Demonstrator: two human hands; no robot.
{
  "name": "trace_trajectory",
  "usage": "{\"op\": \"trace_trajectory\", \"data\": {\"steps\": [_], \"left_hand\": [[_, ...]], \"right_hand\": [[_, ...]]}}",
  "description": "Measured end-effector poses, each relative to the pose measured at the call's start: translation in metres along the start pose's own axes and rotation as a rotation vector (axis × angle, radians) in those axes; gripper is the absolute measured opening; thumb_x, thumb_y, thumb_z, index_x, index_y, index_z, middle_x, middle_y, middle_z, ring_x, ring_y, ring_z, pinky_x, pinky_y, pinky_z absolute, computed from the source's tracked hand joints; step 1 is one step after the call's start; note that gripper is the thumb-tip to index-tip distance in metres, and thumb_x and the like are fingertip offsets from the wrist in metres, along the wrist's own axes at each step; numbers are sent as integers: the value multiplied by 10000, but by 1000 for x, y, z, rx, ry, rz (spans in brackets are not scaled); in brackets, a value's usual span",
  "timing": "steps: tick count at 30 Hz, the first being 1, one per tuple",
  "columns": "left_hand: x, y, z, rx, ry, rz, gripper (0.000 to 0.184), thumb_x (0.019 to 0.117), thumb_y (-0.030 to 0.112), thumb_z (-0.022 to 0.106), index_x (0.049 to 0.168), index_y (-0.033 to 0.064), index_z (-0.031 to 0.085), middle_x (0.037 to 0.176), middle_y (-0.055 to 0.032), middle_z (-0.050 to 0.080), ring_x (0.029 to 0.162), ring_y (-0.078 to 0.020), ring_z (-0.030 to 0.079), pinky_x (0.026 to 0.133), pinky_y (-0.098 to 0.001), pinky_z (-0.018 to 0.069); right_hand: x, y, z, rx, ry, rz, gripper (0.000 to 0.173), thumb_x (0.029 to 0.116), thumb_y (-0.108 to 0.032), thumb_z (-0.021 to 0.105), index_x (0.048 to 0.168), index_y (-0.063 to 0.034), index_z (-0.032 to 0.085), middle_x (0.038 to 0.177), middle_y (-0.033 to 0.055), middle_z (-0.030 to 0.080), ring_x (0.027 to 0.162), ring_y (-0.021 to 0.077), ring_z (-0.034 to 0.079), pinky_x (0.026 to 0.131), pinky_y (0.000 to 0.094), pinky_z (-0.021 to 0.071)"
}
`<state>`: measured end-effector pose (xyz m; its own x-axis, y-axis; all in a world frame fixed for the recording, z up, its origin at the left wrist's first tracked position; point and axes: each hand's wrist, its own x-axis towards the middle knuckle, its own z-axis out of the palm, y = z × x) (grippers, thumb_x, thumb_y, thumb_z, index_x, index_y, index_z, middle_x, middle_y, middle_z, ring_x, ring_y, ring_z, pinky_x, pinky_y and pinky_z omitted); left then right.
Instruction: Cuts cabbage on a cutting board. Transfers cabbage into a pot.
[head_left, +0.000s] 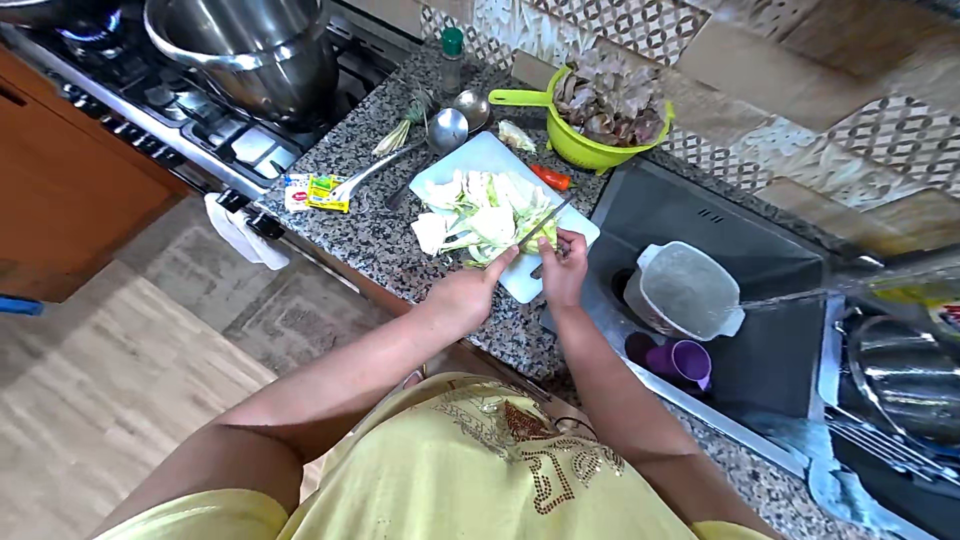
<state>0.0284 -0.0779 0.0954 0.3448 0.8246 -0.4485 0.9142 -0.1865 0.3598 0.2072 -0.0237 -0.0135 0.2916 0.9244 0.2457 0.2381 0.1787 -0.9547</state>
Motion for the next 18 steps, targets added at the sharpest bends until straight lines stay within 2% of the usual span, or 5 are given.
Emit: {"op": "trace_trajectory", "data": {"steps": [4,7,11,15,18], "left_hand": [[13,12,-9,-20,-50,-13,676,1117,160,371,1669,338,24,1116,-242,687,1021,-442,691,849,-629,553],[19,16,-13,-5,-81,-11,665,1127,188,362,1668,334,3,1128,-244,683,1034,-443,688,867,-624,548],[4,6,-5,54,-104,-35,743,1102,189,463,1668,329,1,1072,-256,676,961,-453,693,820,-624,562],[1,8,-11,93,-165,-85,821,1073,91,480,1665,334,-34,1064,-259,678,962,-452,695,806,-623,561],[27,14,-5,78,-189,-74,811,1069,81,469,1667,329,-19,1140,-276,667,1019,-476,682,825,-648,549]], "right_hand": [[1,1,1,-43,-1,-15,360,948,-136,696,1233,68,613,1223,216,592,1054,206,628,861,298,555],[5,3,0,-48,-4,-7,333,965,-141,671,1226,57,614,1213,206,602,1073,194,623,880,290,544],[4,-1,1,-20,9,57,319,963,-136,684,1218,39,607,1171,177,608,988,153,631,840,271,545],[4,-2,2,-2,17,69,339,948,-148,706,1215,38,610,1150,166,598,965,140,627,812,254,549],[0,1,2,-44,-19,24,321,923,-127,722,1188,31,633,1163,169,586,994,175,623,810,268,562]]}}
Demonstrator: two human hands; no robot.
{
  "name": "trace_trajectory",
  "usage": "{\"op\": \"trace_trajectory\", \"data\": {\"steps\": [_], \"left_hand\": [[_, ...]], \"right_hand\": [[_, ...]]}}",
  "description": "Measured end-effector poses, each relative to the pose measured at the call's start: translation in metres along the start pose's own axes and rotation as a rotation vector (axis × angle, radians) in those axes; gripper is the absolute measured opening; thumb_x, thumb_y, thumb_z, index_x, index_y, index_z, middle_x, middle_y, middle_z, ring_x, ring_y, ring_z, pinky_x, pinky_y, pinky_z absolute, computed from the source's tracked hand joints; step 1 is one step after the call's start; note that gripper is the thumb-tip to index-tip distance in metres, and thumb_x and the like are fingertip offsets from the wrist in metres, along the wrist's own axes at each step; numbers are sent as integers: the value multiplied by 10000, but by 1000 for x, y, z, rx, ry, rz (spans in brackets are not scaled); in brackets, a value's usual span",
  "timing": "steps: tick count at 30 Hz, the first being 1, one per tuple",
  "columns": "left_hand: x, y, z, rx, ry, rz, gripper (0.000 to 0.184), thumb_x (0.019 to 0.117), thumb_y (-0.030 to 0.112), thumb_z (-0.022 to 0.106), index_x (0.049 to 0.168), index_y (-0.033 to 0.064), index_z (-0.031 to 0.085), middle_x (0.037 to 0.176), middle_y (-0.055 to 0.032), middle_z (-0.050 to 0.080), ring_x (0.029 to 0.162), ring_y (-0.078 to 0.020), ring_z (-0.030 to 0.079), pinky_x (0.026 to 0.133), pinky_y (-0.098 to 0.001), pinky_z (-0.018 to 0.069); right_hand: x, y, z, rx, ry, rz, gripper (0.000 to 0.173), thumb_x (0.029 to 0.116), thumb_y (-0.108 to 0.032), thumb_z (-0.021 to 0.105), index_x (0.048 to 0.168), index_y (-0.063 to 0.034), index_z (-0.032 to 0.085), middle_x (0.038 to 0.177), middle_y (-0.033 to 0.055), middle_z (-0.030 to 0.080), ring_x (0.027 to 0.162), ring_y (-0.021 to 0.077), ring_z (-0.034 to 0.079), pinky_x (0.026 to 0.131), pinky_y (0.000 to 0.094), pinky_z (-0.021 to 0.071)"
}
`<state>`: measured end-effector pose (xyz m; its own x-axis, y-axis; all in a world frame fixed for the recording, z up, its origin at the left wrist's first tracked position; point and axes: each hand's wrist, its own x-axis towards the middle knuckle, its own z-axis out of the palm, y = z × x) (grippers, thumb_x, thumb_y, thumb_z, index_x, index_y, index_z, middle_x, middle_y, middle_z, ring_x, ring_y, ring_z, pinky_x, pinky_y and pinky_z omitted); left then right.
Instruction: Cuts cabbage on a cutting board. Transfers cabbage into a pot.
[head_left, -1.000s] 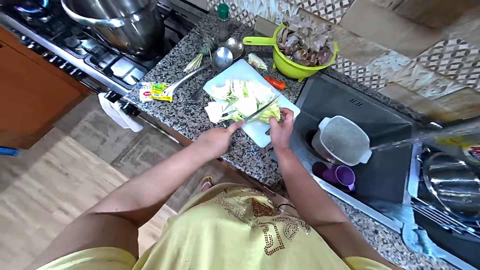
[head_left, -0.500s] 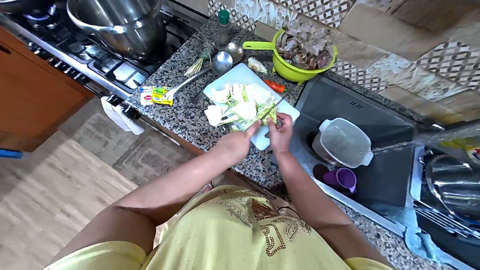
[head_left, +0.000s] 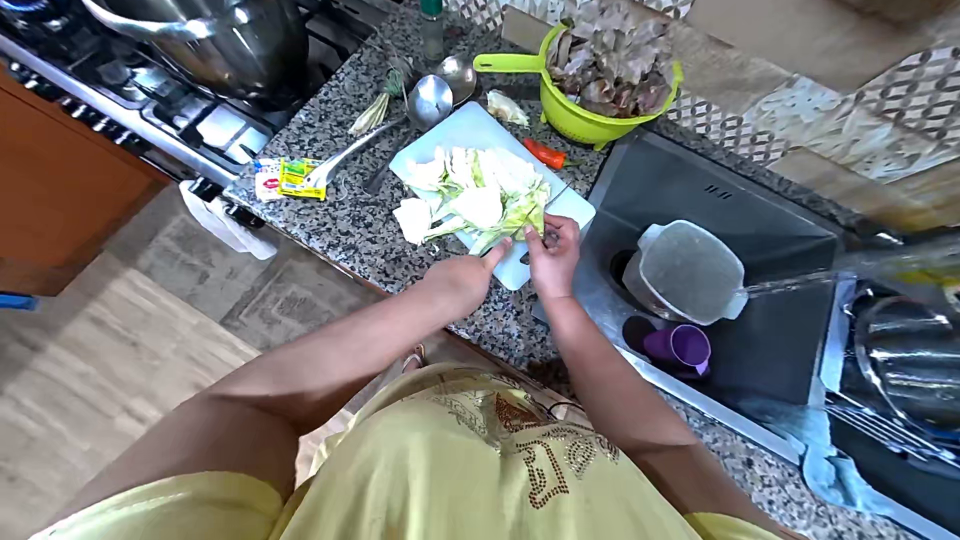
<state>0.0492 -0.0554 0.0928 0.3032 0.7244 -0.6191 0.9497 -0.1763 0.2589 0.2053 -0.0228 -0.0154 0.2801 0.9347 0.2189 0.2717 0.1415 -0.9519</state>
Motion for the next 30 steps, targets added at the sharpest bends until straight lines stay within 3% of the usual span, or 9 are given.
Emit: {"op": "trace_trajectory", "data": {"steps": [3,12,16,19,22,24,26,28,30], "left_hand": [[19,-3,12,-4,25,38,857,1030,31,506,1672,294,2,1178,-290,656,1037,-488,678,841,-653,548],[4,-50,22,-39,-17,58,722,1110,201,442,1664,356,7,1101,-266,674,974,-461,688,831,-642,548],[-11,-66,33,-42,33,99,729,1093,196,492,1672,320,68,1056,-248,689,939,-443,693,812,-627,554],[-23,-80,37,-144,91,157,695,1077,211,542,1657,330,178,1014,-212,712,899,-407,706,804,-612,563],[-47,-95,22,-314,123,181,683,1068,202,572,1640,349,229,1042,-209,706,871,-387,696,790,-613,559],[-64,-113,13,-408,186,165,674,1066,212,583,1632,359,247,1080,-197,709,850,-355,705,772,-597,575],[-73,-135,8,-506,278,116,669,1067,238,582,1627,375,241,1042,-184,704,754,-314,686,696,-553,581],[-75,-156,7,-618,349,63,674,1075,257,568,1630,393,209,986,-175,677,638,-274,631,598,-487,564],[-73,-174,11,-708,404,28,680,1077,264,564,1630,406,193,932,-158,667,584,-243,611,555,-444,559]], "right_hand": [[3,-2,1,-39,-11,16,321,916,-126,732,1188,22,649,1208,189,592,1055,222,621,851,314,562],[12,3,5,147,143,43,296,981,-118,636,1214,42,549,1031,101,641,911,95,652,843,261,557],[24,-9,6,304,211,230,335,1011,-120,582,1294,27,481,1054,119,608,897,156,646,812,340,572],[22,-17,12,238,175,262,408,1050,-150,488,1420,8,421,1157,146,602,976,169,647,853,353,563],[16,-25,14,97,53,148,580,1038,-257,477,1546,-10,344,1474,211,487,1297,223,543,1061,384,475],[13,-31,18,-82,-59,29,746,968,-316,637,1575,-10,329,1597,259,339,1468,328,377,1183,468,370],[12,-49,27,-363,-182,-44,1027,775,-408,861,1589,-57,343,1649,299,202,1517,462,244,1199,599,315],[14,-65,38,-683,-327,-43,1209,631,-545,931,1620,-203,326,1696,266,52,1525,548,118,1164,714,270],[18,-77,47,-911,-447,20,1238,611,-582,938,1630,-344,276,1719,192,-66,1526,570,17,1112,787,238]]}}
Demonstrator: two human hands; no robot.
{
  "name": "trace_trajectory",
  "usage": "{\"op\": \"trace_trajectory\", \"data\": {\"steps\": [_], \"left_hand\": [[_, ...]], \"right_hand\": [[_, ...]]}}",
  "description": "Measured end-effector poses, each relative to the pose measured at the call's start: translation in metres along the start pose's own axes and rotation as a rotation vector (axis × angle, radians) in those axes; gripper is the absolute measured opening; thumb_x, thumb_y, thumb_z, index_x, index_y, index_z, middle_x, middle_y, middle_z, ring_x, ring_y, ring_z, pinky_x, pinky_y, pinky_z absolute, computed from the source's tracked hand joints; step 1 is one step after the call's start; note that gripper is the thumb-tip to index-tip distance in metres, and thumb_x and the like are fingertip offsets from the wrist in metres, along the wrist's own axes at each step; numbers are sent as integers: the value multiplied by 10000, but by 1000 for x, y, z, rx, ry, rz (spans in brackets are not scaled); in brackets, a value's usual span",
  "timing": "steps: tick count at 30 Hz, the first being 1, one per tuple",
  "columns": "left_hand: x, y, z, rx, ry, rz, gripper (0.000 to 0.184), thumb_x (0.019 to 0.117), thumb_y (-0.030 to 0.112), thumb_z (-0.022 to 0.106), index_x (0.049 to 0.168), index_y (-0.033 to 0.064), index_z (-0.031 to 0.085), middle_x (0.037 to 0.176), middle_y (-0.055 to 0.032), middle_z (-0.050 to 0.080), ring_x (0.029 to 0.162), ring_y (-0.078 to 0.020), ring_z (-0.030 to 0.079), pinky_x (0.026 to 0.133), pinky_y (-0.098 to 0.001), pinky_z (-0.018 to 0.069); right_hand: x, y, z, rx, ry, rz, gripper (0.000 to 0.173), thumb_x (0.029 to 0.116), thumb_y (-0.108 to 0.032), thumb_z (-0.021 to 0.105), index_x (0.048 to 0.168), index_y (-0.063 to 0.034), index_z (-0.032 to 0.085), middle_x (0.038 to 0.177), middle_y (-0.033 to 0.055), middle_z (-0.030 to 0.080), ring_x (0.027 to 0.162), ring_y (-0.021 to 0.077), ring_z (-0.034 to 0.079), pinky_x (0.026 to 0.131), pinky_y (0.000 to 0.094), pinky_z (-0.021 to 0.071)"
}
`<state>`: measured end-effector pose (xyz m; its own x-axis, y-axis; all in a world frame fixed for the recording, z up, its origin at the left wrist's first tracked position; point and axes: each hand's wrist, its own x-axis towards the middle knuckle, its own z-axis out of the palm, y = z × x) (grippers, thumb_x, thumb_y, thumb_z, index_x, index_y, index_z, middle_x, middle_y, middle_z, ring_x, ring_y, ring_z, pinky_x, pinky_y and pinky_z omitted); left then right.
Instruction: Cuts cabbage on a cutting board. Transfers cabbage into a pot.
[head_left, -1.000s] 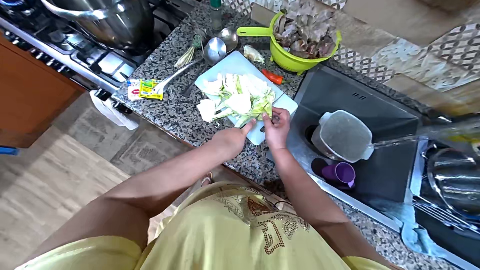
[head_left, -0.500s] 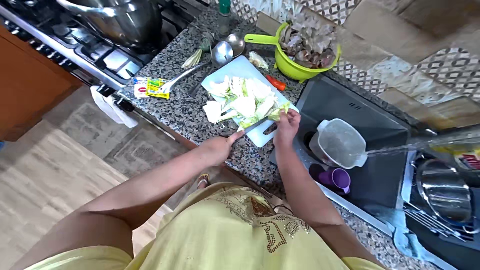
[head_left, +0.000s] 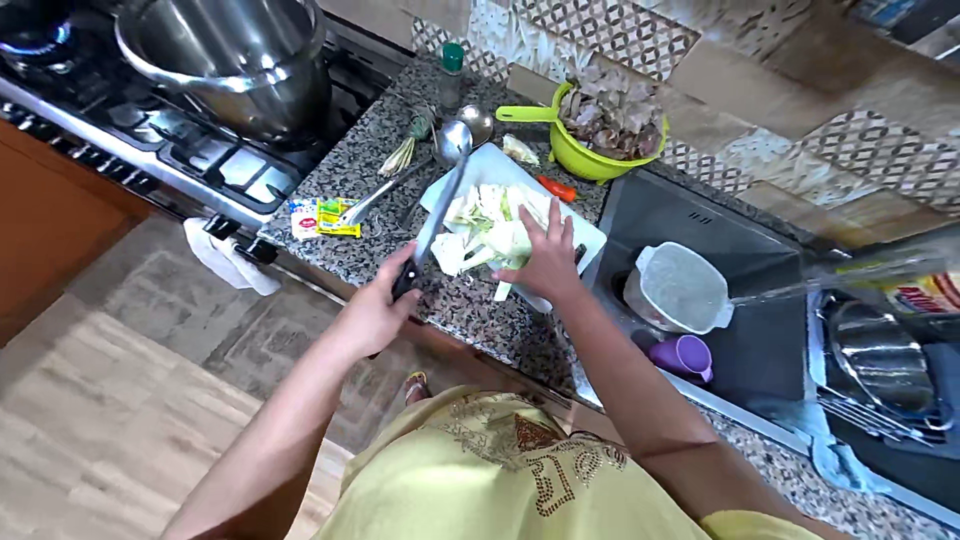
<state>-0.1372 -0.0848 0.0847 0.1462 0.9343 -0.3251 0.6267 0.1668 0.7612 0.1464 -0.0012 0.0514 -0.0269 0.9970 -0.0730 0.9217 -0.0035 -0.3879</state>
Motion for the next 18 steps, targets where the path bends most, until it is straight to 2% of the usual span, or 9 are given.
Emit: {"op": "trace_trajectory", "data": {"steps": [2,3,5,6,11,13,15,16,18], "left_hand": [[4,-13,0,-75,36,-15,701,1073,243,574,1635,395,183,903,-149,652,564,-222,599,545,-419,558],[6,-19,2,-105,42,-14,711,1071,228,576,1637,387,177,904,-147,647,563,-216,596,544,-412,556],[10,-26,10,-153,40,-24,725,1068,212,579,1639,385,168,930,-152,652,573,-212,603,553,-407,559],[12,-28,14,-176,35,-23,728,1066,202,578,1640,381,167,934,-145,649,575,-201,600,554,-394,557],[24,-29,36,-322,43,44,749,1054,145,578,1651,315,159,877,-119,641,547,-152,596,537,-330,557],[29,-29,46,-388,57,72,762,1043,122,581,1653,287,155,847,-109,639,534,-139,589,521,-311,548],[33,-27,59,-463,76,103,779,1031,93,584,1655,259,149,839,-102,636,531,-136,593,511,-300,550],[36,-26,66,-491,92,118,783,1027,81,583,1656,246,147,840,-99,637,532,-133,594,508,-295,549],[40,-26,78,-535,138,135,773,1022,71,574,1655,215,154,834,-86,636,534,-123,595,508,-285,549]], "right_hand": [[6,-5,-1,-117,-37,17,1144,644,-586,917,1604,-344,343,1726,170,-3,1529,562,40,1096,808,228],[9,-4,1,-129,-18,1,1064,670,-572,906,1574,-302,414,1712,187,110,1519,560,113,1093,799,245],[17,0,3,-135,30,-34,882,733,-525,876,1484,-210,539,1612,213,356,1434,531,335,1045,735,364],[21,2,4,-141,42,-40,828,750,-495,867,1455,-182,567,1572,211,411,1382,514,408,1012,702,415],[27,22,2,-87,150,-38,810,711,-418,893,1412,-141,596,1467,225,511,1274,497,521,918,649,513],[29,32,-3,94,211,-16,815,711,-367,904,1407,-88,585,1432,250,529,1276,477,531,965,644,501],[31,38,-11,406,229,78,833,756,-289,885,1449,-25,505,1441,258,511,1320,397,524,1065,574,471],[32,42,-12,591,261,114,831,773,-256,867,1460,-15,465,1418,244,533,1285,342,563,1055,520,495],[37,45,-10,911,330,154,800,794,-209,831,1457,-31,421,1298,214,612,1127,278,661,935,469,579]]}}
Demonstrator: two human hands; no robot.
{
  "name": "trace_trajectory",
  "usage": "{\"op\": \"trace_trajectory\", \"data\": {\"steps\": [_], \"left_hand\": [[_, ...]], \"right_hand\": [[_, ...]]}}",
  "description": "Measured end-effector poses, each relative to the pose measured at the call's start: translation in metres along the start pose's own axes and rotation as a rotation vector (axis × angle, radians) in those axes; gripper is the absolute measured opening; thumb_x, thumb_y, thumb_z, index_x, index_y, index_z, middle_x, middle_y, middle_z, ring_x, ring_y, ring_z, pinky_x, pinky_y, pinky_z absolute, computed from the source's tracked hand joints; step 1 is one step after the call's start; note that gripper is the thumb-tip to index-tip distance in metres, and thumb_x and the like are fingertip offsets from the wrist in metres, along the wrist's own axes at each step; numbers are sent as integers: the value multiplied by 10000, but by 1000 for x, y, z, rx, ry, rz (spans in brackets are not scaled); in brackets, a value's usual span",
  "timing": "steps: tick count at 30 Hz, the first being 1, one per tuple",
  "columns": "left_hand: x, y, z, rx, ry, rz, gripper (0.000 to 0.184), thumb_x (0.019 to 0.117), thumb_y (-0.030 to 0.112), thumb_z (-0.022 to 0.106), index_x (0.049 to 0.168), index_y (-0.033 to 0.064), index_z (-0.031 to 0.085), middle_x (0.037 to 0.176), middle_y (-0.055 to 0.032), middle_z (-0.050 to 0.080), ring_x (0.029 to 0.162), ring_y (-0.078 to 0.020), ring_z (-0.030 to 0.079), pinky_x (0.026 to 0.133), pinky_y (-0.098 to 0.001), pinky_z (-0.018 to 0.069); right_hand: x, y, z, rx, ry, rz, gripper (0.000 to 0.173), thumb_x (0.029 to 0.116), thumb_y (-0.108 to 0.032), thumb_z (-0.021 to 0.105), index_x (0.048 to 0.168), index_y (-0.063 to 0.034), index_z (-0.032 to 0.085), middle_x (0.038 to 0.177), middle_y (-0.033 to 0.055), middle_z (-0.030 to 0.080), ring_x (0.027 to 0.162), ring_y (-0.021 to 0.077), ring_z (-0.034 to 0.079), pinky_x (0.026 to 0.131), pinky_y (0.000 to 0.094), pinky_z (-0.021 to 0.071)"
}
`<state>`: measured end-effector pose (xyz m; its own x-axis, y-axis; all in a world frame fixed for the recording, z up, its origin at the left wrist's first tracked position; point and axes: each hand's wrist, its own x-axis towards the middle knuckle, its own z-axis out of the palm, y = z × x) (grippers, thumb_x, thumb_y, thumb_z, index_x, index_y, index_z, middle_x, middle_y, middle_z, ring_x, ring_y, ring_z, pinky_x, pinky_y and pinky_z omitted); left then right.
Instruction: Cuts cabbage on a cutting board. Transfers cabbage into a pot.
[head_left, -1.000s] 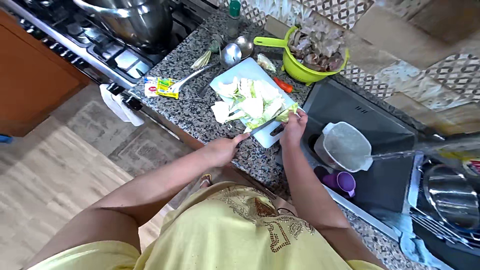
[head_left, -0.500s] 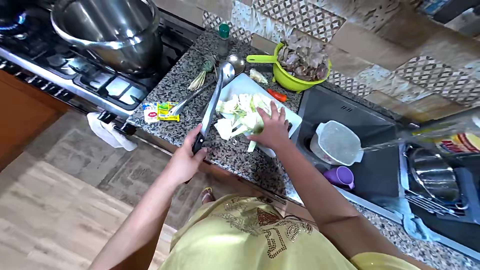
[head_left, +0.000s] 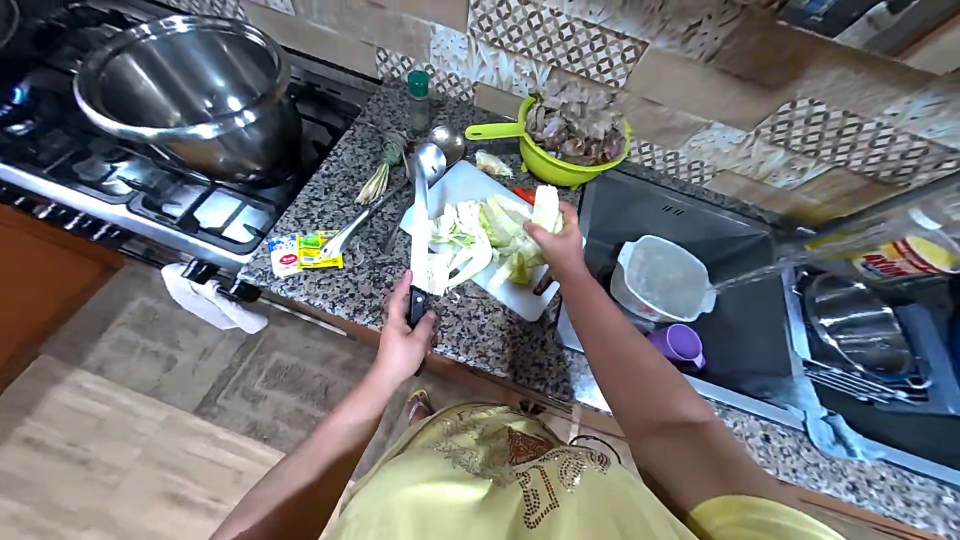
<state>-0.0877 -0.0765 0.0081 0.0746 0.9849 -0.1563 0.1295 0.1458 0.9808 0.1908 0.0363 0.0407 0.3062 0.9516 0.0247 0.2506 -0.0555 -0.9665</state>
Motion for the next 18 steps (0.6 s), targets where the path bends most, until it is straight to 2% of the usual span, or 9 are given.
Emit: {"op": "trace_trajectory", "data": {"steps": [4,6,8,10,12,13,17,18], "left_hand": [[5,-9,14,-7,97,76,785,986,87,594,1644,170,175,851,-74,655,547,-111,609,499,-299,559],[7,-13,17,10,104,104,804,983,101,588,1644,170,136,852,-53,645,548,-103,608,493,-294,557],[7,-14,19,32,115,117,814,980,110,583,1640,167,110,843,-33,629,534,-85,599,478,-275,547],[8,-15,21,57,138,131,833,966,104,586,1639,160,98,857,-28,622,526,-70,584,463,-262,532],[8,-17,22,87,162,129,857,961,112,594,1643,160,77,883,-30,613,530,-64,583,466,-265,534],[7,-19,23,99,178,127,865,959,115,597,1642,163,69,882,-25,610,528,-60,582,463,-266,534],[5,-27,22,136,237,114,875,955,122,589,1649,185,59,928,-44,600,561,-69,583,496,-281,545],[4,-31,21,150,248,113,853,966,143,588,1645,168,72,929,-38,599,567,-62,584,509,-276,549]], "right_hand": [[4,-12,-4,389,35,137,680,926,-196,708,1500,-70,365,1229,187,622,1019,257,663,838,454,589],[6,-18,-12,615,30,211,613,993,-225,642,1513,-105,342,1180,162,629,977,242,662,808,435,589],[7,-23,-29,816,-19,213,588,1015,-260,595,1517,-129,316,1142,147,617,953,239,653,799,436,584],[6,-25,-59,956,-67,135,486,1021,-282,547,1438,-111,364,1093,135,615,922,227,650,794,434,585],[-6,-34,-104,1003,-29,55,299,1051,-303,448,1277,-107,443,999,87,639,867,190,666,763,404,596],[-15,-38,-132,994,20,33,275,1069,-335,404,1228,-121,472,970,66,660,850,175,679,745,388,603],[-48,-19,-275,909,254,-164,314,1033,-426,417,1152,-168,550,953,32,701,866,176,697,757,417,612],[-54,-11,-315,858,337,-203,338,1048,-444,371,1152,-175,547,957,25,700,876,179,697,766,430,612]]}}
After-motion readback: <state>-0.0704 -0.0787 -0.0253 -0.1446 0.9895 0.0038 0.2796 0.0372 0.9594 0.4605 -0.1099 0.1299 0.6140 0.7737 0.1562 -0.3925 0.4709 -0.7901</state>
